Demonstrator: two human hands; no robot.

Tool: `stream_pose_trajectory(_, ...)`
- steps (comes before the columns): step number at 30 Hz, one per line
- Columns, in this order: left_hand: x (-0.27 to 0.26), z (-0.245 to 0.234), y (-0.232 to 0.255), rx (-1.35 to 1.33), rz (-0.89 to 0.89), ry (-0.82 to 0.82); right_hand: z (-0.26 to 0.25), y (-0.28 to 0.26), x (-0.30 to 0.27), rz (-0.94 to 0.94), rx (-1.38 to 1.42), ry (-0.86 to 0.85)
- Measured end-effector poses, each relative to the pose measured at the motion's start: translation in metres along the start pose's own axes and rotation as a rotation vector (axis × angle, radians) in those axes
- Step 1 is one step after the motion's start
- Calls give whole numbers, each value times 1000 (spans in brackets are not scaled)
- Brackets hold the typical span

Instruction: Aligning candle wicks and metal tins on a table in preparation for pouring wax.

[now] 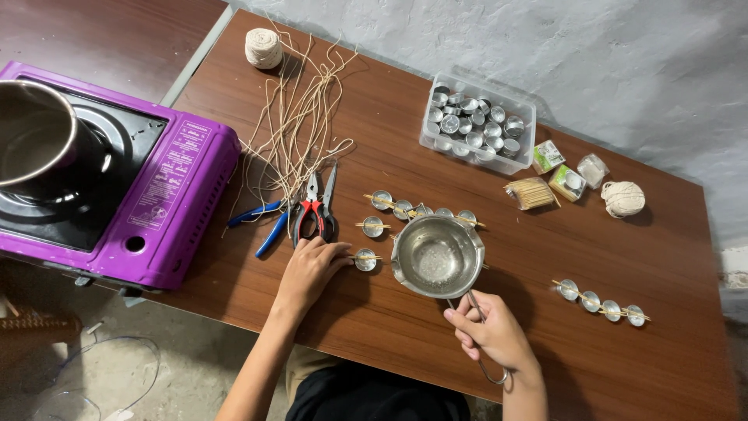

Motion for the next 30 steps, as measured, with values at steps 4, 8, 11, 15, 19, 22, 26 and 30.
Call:
stream_pose_trajectory(4,0,0,0,4,-20,-7,1,2,1,11,13,-3)
stream_pose_trajectory(8,-1,0,-1,6,-10,1,1,4,1,20,27,-1)
stream_pose_trajectory(11,-1,-1,-1,15,-20,6,2,2,1,21,5,-2)
stream_pose_trajectory(15,0,-4,1,0,-23,4,4,0,2,20,10,5)
stream_pose_trajectory(19,0,-2,-1,4,-27,6,5,-3,1,23,-20,7)
stream_pose_trajectory(22,1,-5,1,6,-25,2,4,-3,1,26,-26,3)
stream_pose_trajectory(26,0,-6,1,2,-20,12,4,-1,1,21,-9,0)
stream_pose_trajectory(30,0,-5,0,4,-38,-15,4,0,1,34,-18,2)
Point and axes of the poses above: each hand's wrist, its own x-axis towards the middle knuckle, its own z-axis out of the palm, y = z × x, the point moved 4 cm from there along x, towards the middle knuckle, and after that the axes turned 10 degrees about -z, right-handed, at the moved point
